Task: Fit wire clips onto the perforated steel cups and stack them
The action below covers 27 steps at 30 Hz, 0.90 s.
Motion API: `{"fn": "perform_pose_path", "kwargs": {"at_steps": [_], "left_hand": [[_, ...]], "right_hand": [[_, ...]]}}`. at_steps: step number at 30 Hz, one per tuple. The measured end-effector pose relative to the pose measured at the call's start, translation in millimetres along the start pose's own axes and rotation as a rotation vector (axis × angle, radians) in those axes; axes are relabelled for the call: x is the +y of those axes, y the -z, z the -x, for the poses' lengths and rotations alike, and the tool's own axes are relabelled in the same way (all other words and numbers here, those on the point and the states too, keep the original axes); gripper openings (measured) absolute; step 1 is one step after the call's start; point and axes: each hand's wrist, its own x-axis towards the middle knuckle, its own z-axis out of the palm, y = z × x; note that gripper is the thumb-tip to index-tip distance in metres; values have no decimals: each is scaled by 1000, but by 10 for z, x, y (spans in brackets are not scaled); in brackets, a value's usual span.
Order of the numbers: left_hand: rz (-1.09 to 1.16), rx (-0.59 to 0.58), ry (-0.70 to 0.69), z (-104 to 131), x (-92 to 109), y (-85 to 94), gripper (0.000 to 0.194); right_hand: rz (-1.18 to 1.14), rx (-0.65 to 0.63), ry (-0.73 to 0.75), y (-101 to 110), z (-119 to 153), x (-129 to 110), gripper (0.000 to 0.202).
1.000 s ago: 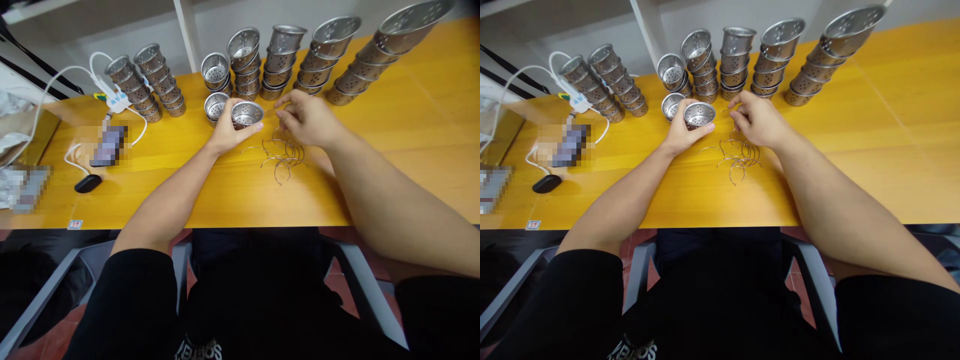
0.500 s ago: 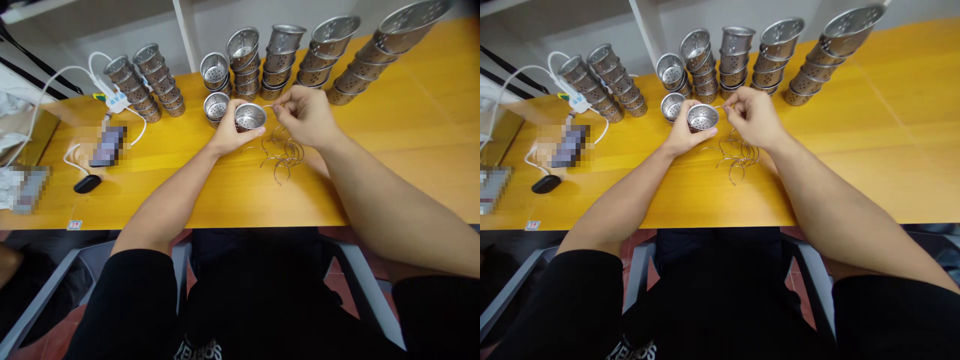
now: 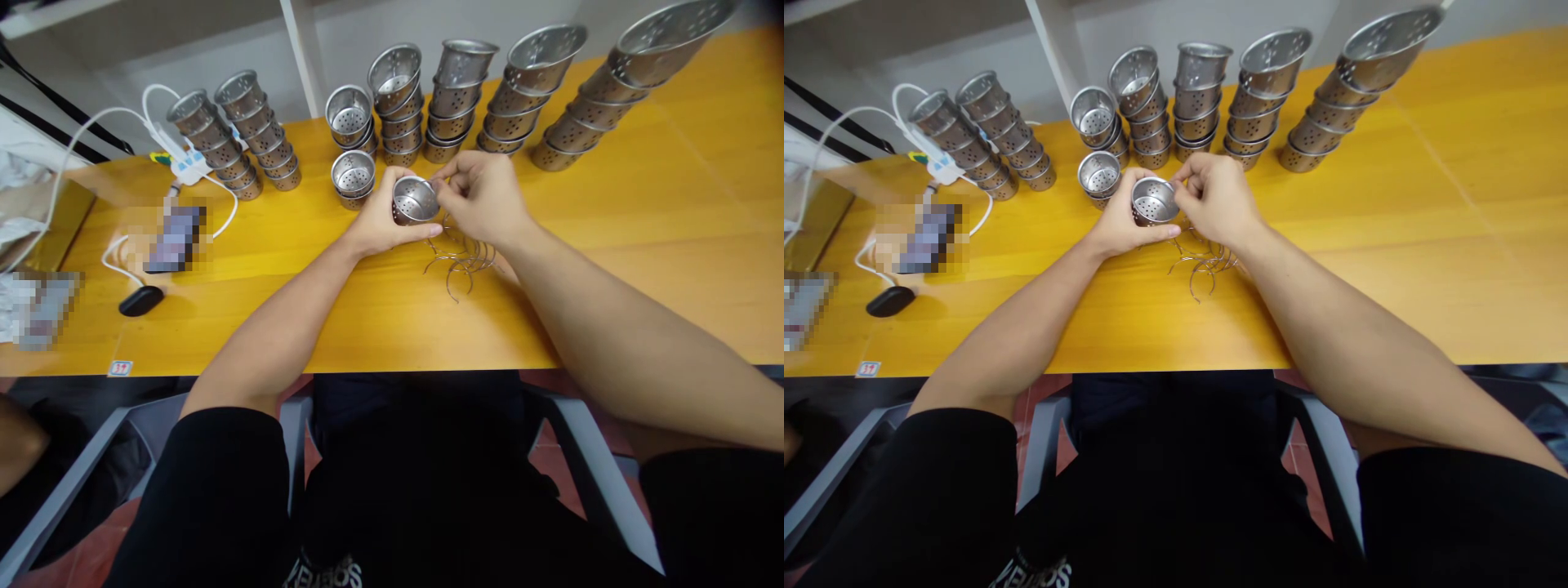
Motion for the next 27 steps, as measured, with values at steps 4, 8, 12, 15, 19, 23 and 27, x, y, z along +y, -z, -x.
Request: {"fn": "perform_pose_path", "kwargs": {"at_steps": [4,8,12,15,19,23,27], "left_hand": [[25,5,34,-1,85,-5,123],[8,12,41,1,115,-2,117],[-37,-6,37,8,98,10,116],[-37,-12,30,12,83,16,118],[-12,3,40,8,99,11,122],[0,10,44,0,135,-8,129],[2,6,24,-8,133,-6,127]], "right_hand": [[32,14,-4,-19,-13,21,49],[24,9,-13,-11,-10,8,48],[20,-23,-28,11,6,-22,49],[5,-15,-23,0,0,-24,48],[-18,2,-45,-22,4,-62,46],[-62,-1,-69,-50,26,-151,45],[-59,15,-69,-75,36,-217,48]]}}
